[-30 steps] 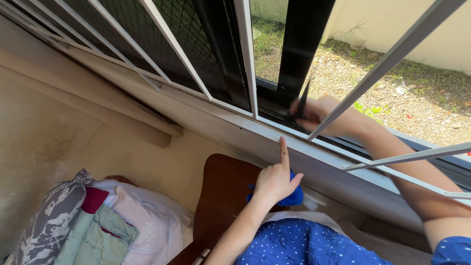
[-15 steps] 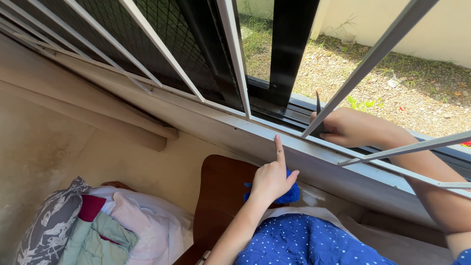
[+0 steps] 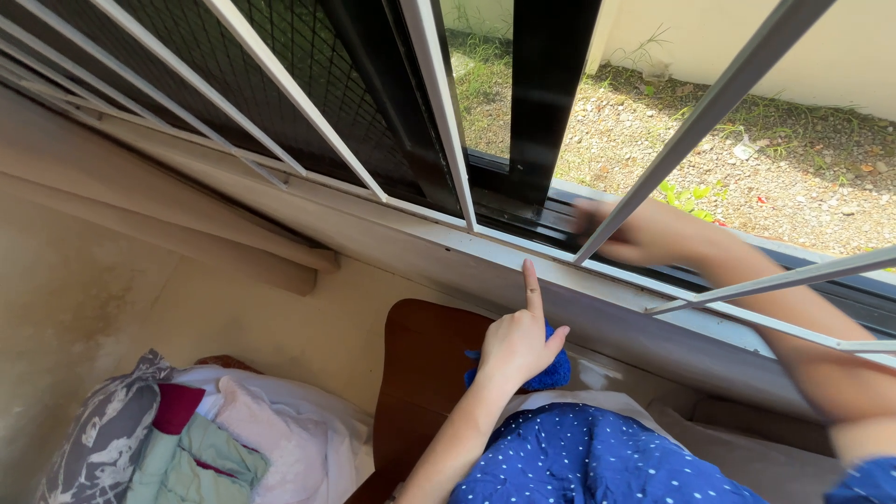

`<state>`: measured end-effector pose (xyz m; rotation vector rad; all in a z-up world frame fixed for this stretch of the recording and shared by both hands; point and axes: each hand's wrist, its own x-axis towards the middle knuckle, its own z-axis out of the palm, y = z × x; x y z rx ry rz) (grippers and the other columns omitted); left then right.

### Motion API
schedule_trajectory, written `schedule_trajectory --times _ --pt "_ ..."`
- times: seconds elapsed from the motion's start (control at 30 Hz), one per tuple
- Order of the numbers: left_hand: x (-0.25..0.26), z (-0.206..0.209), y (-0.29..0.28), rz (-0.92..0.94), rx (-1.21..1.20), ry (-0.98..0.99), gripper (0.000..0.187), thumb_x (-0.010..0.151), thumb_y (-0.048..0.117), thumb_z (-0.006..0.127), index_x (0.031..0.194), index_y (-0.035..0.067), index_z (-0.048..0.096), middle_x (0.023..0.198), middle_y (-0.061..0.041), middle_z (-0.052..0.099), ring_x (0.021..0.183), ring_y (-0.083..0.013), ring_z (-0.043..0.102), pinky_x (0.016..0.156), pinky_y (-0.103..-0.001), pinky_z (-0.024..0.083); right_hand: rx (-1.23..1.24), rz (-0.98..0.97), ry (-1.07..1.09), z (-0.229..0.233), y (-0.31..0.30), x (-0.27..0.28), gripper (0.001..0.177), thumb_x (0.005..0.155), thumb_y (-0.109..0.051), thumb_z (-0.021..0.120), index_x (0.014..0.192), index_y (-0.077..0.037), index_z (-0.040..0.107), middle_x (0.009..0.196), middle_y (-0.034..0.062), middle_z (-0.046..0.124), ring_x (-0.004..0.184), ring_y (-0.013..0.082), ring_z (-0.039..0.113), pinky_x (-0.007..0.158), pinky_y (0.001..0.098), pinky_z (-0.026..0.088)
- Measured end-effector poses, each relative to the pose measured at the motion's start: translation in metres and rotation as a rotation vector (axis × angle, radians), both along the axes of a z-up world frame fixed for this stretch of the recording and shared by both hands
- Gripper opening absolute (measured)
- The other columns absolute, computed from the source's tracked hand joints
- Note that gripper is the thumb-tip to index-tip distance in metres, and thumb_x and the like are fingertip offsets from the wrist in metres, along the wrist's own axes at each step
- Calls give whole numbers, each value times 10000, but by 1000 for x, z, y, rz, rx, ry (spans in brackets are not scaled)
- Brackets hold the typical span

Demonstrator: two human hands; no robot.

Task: Cleaning the sliding window track and frame with a cloth and a brush.

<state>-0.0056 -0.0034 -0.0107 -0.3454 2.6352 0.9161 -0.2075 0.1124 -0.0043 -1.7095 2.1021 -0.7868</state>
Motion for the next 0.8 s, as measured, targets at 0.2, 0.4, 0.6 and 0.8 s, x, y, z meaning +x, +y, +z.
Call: schedule_trajectory --times 0.2,0.4,0.6,0.8 --pt "1 2 0 7 7 21 867 887 308 469 1428 -39 -114 820 -281 645 775 -407 657 640 -449 539 -1 -126 -87 31 17 -5 95 683 -160 688 640 -96 633 416 28 577 412 201 600 461 290 462" --pt "2 -6 0 4 -36 14 883 884 333 460 1430 -28 -132 799 -258 649 773 -386 661 637 -435 541 -263 95 -27 -14 -88 11 102 835 -161 628 918 -122 584 664 44 601 612 253 645 546 337 499" --pt "1 1 2 7 -26 -10 880 887 344 452 1434 -18 -135 842 -276 645 816 -414 649 684 -465 530 -129 82 -5 14 -20 21 250 810 -159 636 668 12 523 525 206 553 525 423 598 480 463 459" --pt "-6 -32 6 -14 -177 -14 915 908 398 495 1433 -12 -134 603 -85 613 475 -238 571 428 -328 465 449 -480 -327 22 100 15 158 795 -219 624 918 -178 714 862 -58 753 828 58 664 781 220 528"
